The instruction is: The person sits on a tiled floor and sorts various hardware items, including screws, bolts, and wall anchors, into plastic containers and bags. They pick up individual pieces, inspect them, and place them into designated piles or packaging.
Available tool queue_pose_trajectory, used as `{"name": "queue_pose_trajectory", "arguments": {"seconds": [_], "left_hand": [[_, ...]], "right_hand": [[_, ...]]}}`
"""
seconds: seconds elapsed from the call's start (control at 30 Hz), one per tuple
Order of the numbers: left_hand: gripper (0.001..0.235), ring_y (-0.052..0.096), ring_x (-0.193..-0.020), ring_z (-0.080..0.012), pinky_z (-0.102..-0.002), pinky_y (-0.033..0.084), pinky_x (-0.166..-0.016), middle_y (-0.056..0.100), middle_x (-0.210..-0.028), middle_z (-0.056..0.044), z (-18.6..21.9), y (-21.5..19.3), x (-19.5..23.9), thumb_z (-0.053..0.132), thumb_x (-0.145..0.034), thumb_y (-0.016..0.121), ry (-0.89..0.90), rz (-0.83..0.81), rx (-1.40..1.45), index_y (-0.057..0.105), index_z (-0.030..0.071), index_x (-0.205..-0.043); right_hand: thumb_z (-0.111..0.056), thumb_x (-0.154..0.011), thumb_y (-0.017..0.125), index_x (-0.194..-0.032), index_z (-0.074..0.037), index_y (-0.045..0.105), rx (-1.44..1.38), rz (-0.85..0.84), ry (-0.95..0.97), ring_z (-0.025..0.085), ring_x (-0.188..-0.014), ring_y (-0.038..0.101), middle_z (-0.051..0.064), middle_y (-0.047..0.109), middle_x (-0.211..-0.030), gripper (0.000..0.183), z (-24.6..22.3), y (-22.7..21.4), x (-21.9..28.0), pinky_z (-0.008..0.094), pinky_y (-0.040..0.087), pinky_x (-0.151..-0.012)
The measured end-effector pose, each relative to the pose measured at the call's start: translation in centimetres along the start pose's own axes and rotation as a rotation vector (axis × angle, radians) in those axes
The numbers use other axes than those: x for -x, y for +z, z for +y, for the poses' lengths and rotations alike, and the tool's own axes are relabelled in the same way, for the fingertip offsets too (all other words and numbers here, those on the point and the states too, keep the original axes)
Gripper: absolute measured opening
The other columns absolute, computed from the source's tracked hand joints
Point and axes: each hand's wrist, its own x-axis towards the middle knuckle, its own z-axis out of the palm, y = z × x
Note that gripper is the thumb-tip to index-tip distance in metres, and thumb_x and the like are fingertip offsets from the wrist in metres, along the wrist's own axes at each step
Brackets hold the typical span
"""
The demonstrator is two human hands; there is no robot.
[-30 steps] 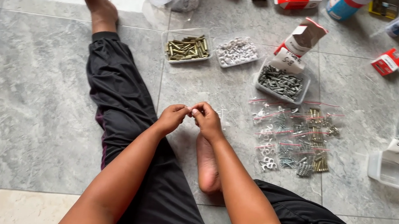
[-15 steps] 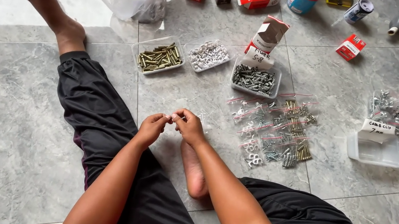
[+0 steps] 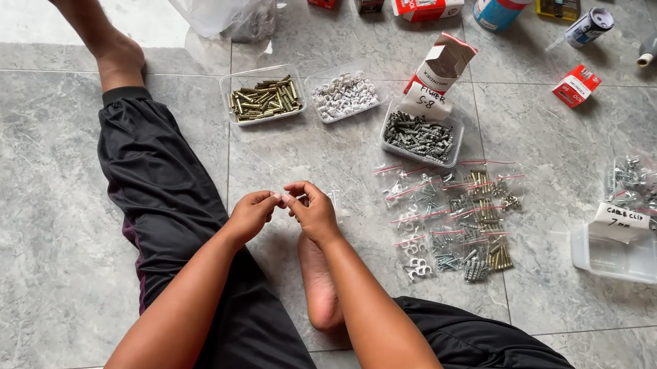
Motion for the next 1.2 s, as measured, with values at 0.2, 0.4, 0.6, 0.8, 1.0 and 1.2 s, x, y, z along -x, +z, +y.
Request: {"name": "queue_pose_trajectory", "arguments": {"seconds": [0.2, 0.4, 0.6, 0.8, 1.0, 1.2], "left_hand": [[0.026, 0.036, -0.052, -0.0087, -0.023, 0.028, -0.049, 0.041, -0.054, 0.000, 0.0, 0.3, 0.1, 0.028, -0.096, 0.064, -0.025, 0.010, -0.003, 0.073, 0.009, -0.081], [0.031, 0.036, -0.050, -0.0089, -0.022, 0.028, -0.047, 0.042, -0.052, 0.000, 0.2, 0.3, 0.1, 0.031, -0.098, 0.062, -0.031, 0.025, -0.055, 0.074, 0.007, -0.082], [0.030, 0.037, -0.050, -0.0072, -0.019, 0.029, -0.048, 0.041, -0.055, 0.001, -2.0, -0.2, -1.3, 0.029, -0.099, 0.062, -0.059, 0.003, -0.006, 0.074, 0.006, -0.084], [0.023, 0.035, -0.049, -0.0072, -0.020, 0.028, -0.047, 0.040, -0.055, 0.000, 1.0, 0.4, 0.6, 0.027, -0.093, 0.069, -0.100, 0.016, 0.054, 0.073, 0.006, -0.084], [0.022, 0.033, -0.048, -0.0069, -0.021, 0.025, -0.047, 0.038, -0.053, 0.000, 1.6, 0.5, 0.7, 0.030, -0.089, 0.069, -0.128, 0.034, -0.041, 0.074, 0.009, -0.082], [0.019, 0.035, -0.048, -0.0070, -0.022, 0.028, -0.046, 0.043, -0.051, 0.001, -0.1, 0.0, -0.5, 0.030, -0.088, 0.068, -0.136, 0.073, -0.142, 0.076, 0.013, -0.084]], "right_hand": [[0.003, -0.086, 0.067, -0.103, -0.002, 0.075, 0.013, -0.041, 0.028, 0.011, -0.062, 0.066, 0.012, 0.072, -0.081, 0.019, 0.2, -0.1, -0.1, 0.017, 0.049, -0.050], [0.000, -0.084, 0.072, -0.102, -0.002, 0.074, -0.020, -0.048, 0.020, 0.012, -0.064, 0.067, 0.013, 0.074, -0.080, 0.018, 0.0, -0.3, -0.2, 0.018, 0.050, -0.051], [-0.004, -0.081, 0.080, -0.098, -0.004, 0.073, 0.000, -0.069, 0.011, 0.011, -0.066, 0.067, 0.011, 0.072, -0.084, 0.019, 1.4, -0.8, -0.4, 0.018, 0.051, -0.052], [-0.004, -0.088, 0.072, -0.099, -0.004, 0.072, -0.010, -0.056, 0.025, 0.011, -0.064, 0.067, 0.011, 0.073, -0.083, 0.011, -1.3, -0.4, 0.4, 0.018, 0.051, -0.051], [-0.003, -0.088, 0.068, -0.098, -0.004, 0.072, -0.013, -0.048, 0.025, 0.013, -0.062, 0.067, 0.011, 0.072, -0.080, 0.011, -1.5, -0.2, 0.5, 0.019, 0.051, -0.051], [-0.001, -0.082, 0.071, -0.099, -0.005, 0.072, 0.012, -0.062, 0.016, 0.012, -0.065, 0.068, 0.011, 0.072, -0.084, 0.017, 0.2, -0.5, -0.1, 0.020, 0.052, -0.053]]}}
